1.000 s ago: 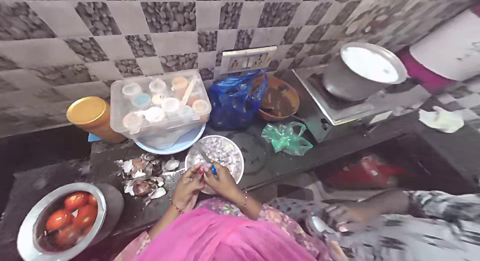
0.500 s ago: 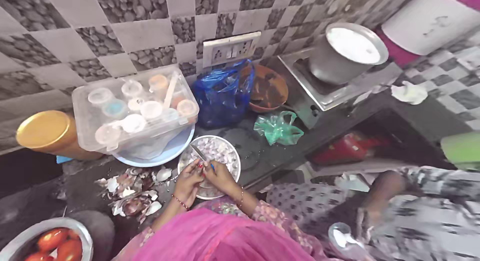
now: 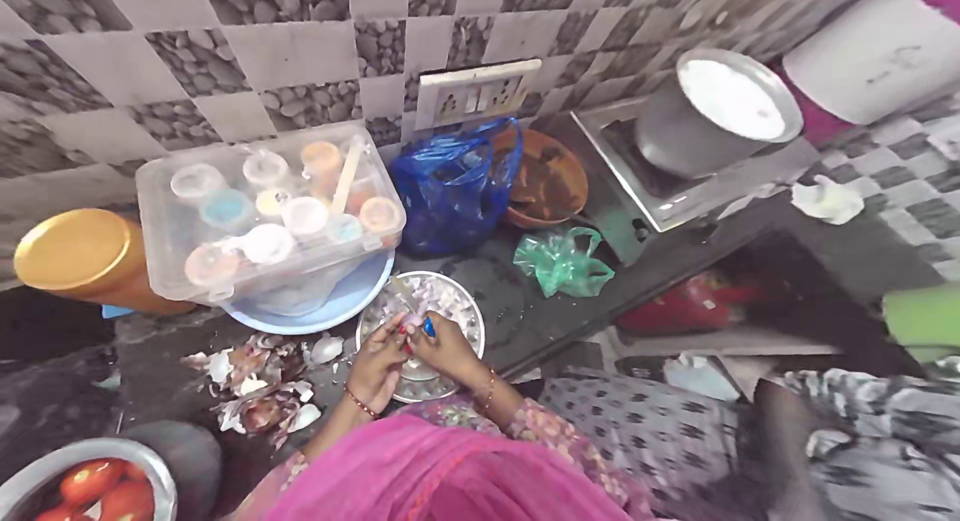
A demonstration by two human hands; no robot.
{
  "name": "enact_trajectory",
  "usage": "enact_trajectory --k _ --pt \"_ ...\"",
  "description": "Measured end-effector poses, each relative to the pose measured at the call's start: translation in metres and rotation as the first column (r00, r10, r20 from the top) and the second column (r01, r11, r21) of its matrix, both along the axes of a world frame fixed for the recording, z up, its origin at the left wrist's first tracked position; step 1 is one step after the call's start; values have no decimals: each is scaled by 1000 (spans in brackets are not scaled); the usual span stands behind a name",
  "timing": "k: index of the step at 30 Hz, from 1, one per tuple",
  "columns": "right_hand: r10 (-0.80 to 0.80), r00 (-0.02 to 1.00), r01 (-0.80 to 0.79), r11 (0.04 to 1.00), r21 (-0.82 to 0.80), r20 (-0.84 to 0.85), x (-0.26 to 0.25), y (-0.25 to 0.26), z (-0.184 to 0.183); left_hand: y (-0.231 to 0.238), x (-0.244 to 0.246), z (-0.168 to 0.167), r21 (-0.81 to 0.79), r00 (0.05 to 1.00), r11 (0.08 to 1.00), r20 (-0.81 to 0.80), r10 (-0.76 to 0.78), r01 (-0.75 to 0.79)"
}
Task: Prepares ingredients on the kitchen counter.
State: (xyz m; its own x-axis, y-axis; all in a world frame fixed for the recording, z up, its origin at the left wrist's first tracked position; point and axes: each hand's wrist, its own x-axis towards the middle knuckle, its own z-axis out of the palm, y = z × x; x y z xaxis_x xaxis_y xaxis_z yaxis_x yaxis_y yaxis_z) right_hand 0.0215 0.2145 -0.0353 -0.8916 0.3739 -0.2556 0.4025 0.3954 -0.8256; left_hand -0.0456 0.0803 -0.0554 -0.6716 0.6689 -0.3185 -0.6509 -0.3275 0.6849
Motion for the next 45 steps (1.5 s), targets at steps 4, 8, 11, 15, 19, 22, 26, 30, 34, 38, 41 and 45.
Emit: enact_trajectory --k 4,8,11,15,19,22,26,30,34,38,41,45 --pt "5 999 -5 1000 4 -45 2 -3 -4 1 1 -4 -25 1000 1000 4 -1 1" --pt "-29 999 30 999 20 -38 3 -3 -6 8 2 0 -74 1000 997 1 1 -1" --pt "-65 998 66 996 53 -20 2 -3 -7 14 1 3 -103 1000 995 -6 -3 2" --pt "-82 996 81 996 39 22 1 -1 -4 15 0 3 -85 1000 996 -13 -19 18" --pt "-48 999 48 999 25 -1 4 6 -4 15 -2 6 -67 998 997 36 -44 46" --pt "-23 1000 24 995 98 -10 6 8 -4 13 -1 6 -47 996 996 44 -79 81" --pt "12 1000 -8 989 146 -26 9 10 -3 13 0 4 53 994 995 60 -93 89" --pt "-28 999 30 993 112 -17 11 8 -1 15 2 7 48 993 995 75 -88 85" --pt "-66 996 60 994 95 60 11 3 5 16 3 9 12 993 996 85 -87 87" --pt "-55 995 48 995 91 81 10 1 -2 15 3 2 32 994 997 85 -72 69" --pt "-49 995 43 997 68 87 8 1 -9 16 2 -3 -23 992 999 119 -34 37" --pt "-73 996 71 997 35 52 8 5 -14 18 1 -4 -97 995 995 102 -17 27"
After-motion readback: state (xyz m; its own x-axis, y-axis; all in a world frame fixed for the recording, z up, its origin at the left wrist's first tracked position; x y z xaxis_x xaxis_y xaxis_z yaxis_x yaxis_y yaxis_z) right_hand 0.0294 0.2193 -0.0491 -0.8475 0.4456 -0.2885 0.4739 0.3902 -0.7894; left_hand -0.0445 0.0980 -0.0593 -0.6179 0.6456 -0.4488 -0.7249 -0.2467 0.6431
